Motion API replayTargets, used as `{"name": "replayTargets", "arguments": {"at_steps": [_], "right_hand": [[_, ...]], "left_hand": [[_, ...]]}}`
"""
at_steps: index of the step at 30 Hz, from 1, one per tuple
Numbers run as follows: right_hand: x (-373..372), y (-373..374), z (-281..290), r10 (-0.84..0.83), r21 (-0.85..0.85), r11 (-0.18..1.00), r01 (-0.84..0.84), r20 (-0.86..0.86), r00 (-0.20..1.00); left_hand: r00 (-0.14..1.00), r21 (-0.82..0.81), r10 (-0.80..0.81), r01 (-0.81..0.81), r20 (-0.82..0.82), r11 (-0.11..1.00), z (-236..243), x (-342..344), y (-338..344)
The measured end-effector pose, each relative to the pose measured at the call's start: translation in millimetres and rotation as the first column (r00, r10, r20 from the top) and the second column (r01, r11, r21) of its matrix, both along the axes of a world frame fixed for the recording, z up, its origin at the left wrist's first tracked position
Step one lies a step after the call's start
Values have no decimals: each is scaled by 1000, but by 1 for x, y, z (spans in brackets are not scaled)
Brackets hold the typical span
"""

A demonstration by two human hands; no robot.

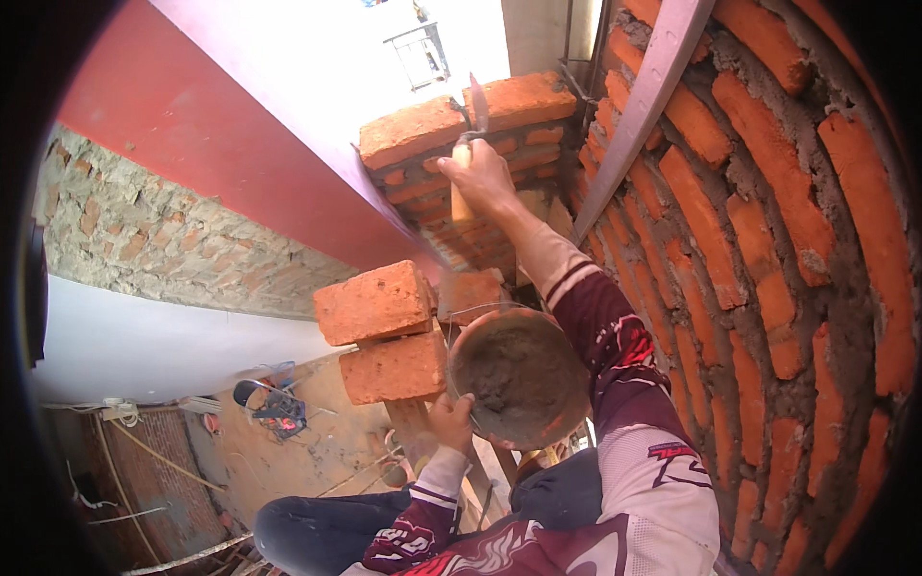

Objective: The person scoops mortar from a bucket with a trowel and spreads it on a brick wall. They place bricks onto the mortar, tap them into position, and scrape away excess mortar. The person repeats this process to build up the wall.

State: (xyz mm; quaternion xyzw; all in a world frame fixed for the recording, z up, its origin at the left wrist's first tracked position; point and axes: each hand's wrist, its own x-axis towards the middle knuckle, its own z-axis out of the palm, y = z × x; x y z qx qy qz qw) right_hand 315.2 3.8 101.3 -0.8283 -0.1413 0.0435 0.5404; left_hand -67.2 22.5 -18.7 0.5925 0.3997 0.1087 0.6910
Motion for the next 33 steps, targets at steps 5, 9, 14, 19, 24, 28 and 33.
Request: {"name": "replayTargets", "arguments": {"at_steps": [5, 9, 14, 19, 24, 28, 33], "right_hand": [[-18, -32, -18, -52, 14, 999, 52, -11, 999], [-34, -41, -30, -14, -107, 994, 17, 27, 1000], [-40, -32, -44, 47, -116, 992, -55, -72, 996], [-34, -28, -52, 21, -116, 993, -38, -151, 988], [-38, -22, -50, -33, -109, 994, 15, -159, 987], [-41, -18, -50, -47, -71, 997, 35, -171, 984], [-39, -16, -55, -82, -67, 995, 72, -167, 983]], "left_hand": [[1000, -2, 1, -1, 11, 1000, 0, 0, -2], [1000, -30, -7, 8, 5, 1000, 5, 0, -1], [1000, 75, -25, 26, -14, 997, 4, 2, 0], [1000, -43, 17, -16, 11, 999, -3, 1, -1], [999, -74, 27, -25, 26, 997, -3, 0, -1], [1000, -70, 18, -17, 15, 997, 0, 1, 0], [1000, -59, 6, -5, 20, 998, -2, 1, 1]]}}
